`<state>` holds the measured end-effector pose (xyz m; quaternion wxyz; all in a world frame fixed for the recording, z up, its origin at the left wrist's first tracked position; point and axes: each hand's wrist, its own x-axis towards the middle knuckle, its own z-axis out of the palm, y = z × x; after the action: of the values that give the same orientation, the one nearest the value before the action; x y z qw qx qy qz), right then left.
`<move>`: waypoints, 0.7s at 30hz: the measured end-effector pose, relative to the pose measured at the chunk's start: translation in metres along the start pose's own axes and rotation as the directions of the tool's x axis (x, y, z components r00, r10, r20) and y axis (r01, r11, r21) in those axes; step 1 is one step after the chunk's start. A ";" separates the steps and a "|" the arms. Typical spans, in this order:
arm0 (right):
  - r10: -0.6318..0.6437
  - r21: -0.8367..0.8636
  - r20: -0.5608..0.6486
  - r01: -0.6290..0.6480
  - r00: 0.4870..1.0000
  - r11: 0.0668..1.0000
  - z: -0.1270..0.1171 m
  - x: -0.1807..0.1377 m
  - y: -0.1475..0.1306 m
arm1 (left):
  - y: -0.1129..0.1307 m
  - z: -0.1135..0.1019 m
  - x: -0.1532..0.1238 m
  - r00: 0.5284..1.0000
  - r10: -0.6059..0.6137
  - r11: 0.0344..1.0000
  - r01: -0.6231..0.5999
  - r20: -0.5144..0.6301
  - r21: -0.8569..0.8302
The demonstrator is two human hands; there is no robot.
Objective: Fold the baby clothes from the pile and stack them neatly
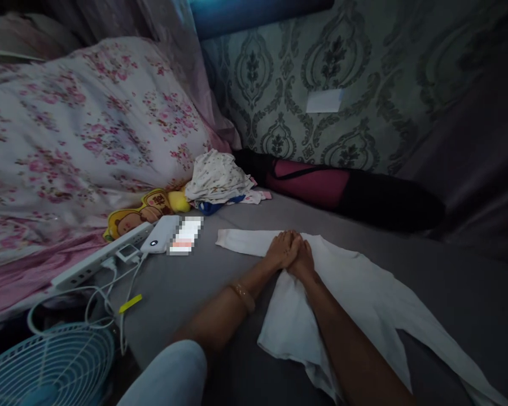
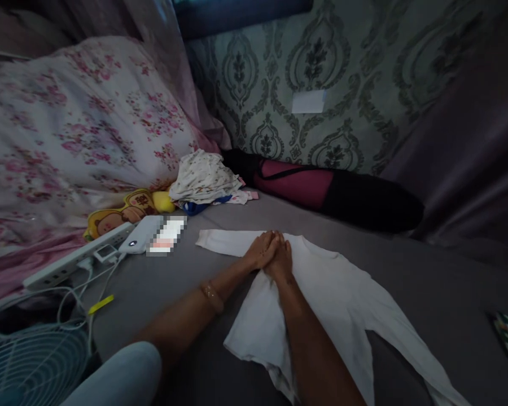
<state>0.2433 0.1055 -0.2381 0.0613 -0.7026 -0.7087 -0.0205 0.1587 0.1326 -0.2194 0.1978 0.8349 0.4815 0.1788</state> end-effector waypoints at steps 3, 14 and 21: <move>0.010 0.006 -0.005 -0.010 1.000 1.000 0.002 0.001 0.000 | -0.008 -0.005 -0.003 0.998 -0.043 0.999 0.042 0.039 0.029; 0.068 0.062 -0.117 -0.061 0.991 0.996 0.003 0.005 -0.008 | -0.079 -0.038 -0.039 0.985 -0.150 0.887 0.174 -0.090 0.427; 0.093 0.084 -0.063 -0.087 0.994 0.993 0.003 0.006 -0.008 | -0.123 -0.073 -0.063 0.962 -0.235 0.817 0.272 -0.138 0.509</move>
<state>0.2350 0.1115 -0.2395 0.1143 -0.7296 -0.6741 -0.0121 0.0031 0.1458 -0.2255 -0.0314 0.7788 0.6251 0.0416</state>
